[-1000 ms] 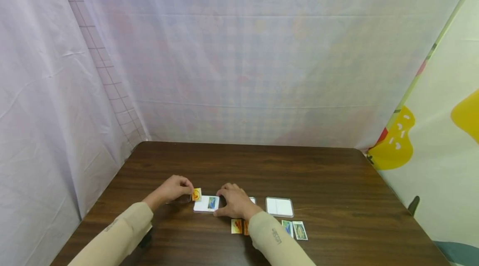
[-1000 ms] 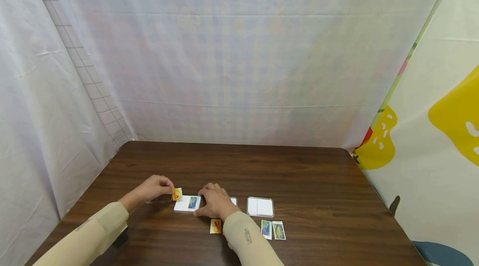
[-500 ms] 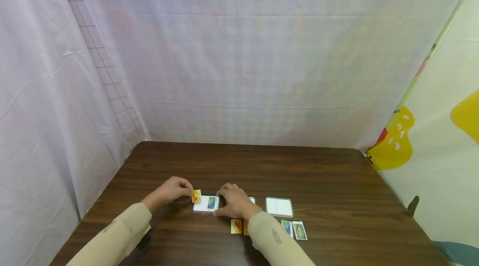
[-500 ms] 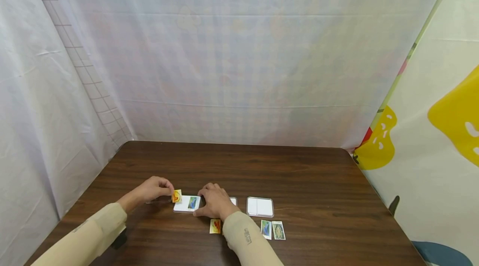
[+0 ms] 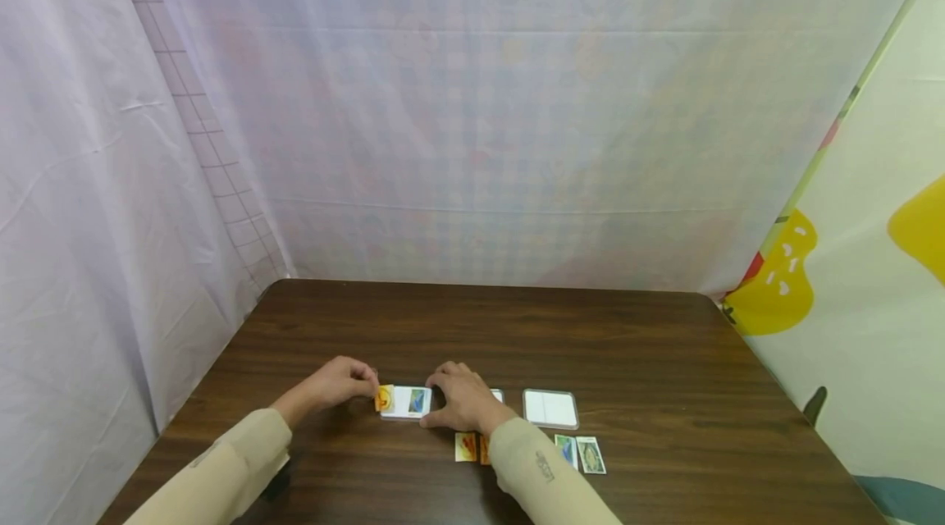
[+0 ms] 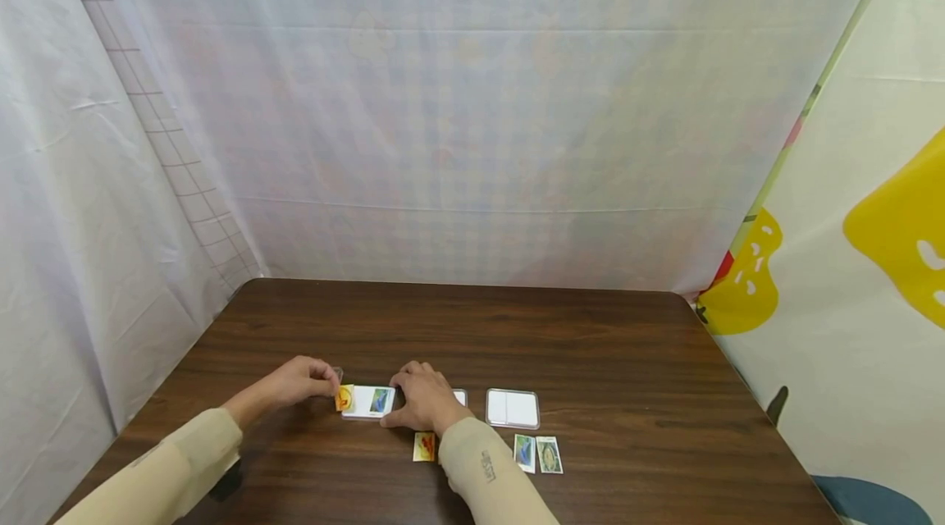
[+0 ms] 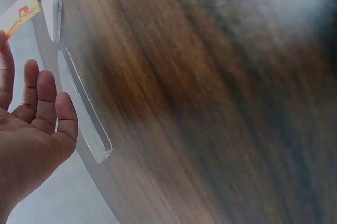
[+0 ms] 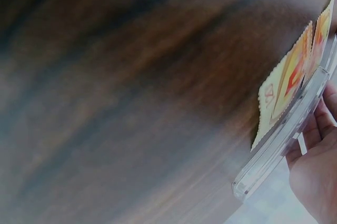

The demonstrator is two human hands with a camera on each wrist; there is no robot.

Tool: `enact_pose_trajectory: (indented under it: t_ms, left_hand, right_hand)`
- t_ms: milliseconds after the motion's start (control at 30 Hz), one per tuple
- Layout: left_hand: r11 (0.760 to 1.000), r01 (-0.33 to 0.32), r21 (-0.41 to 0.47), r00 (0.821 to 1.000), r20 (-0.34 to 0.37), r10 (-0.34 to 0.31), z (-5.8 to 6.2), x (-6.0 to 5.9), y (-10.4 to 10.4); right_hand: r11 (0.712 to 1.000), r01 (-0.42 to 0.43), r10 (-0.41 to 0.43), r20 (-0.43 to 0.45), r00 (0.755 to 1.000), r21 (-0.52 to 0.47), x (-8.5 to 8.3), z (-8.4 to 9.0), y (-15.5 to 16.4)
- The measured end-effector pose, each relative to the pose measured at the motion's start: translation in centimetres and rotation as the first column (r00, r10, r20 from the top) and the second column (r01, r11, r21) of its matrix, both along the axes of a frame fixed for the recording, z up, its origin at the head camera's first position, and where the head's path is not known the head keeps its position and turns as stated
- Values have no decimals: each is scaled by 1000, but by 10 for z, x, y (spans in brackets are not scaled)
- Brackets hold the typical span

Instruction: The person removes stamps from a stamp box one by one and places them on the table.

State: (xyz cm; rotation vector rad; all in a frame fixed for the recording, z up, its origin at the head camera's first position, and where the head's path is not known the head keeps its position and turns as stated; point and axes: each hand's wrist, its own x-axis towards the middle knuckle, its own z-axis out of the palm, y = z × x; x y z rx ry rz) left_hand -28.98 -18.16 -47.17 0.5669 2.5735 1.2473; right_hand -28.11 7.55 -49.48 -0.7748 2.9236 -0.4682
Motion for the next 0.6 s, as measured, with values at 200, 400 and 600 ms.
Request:
enact_pose_trajectory:
  t_ms: [200,400,600]
  left_hand:
    - [999,34,34,999,21,-35,-2,5,-2]
    - [998,63,33,998,13,-63,-4,11,0]
    - [996,86,29,996,22,-86,-6,15,0]
  right_hand:
    - [1000,1,-1,4,1000,6,0,0,0]
    - [1000,1,-1,10,1000,4,0,1,0]
    - [1000,-2,2,6,1000,6,1,2,0]
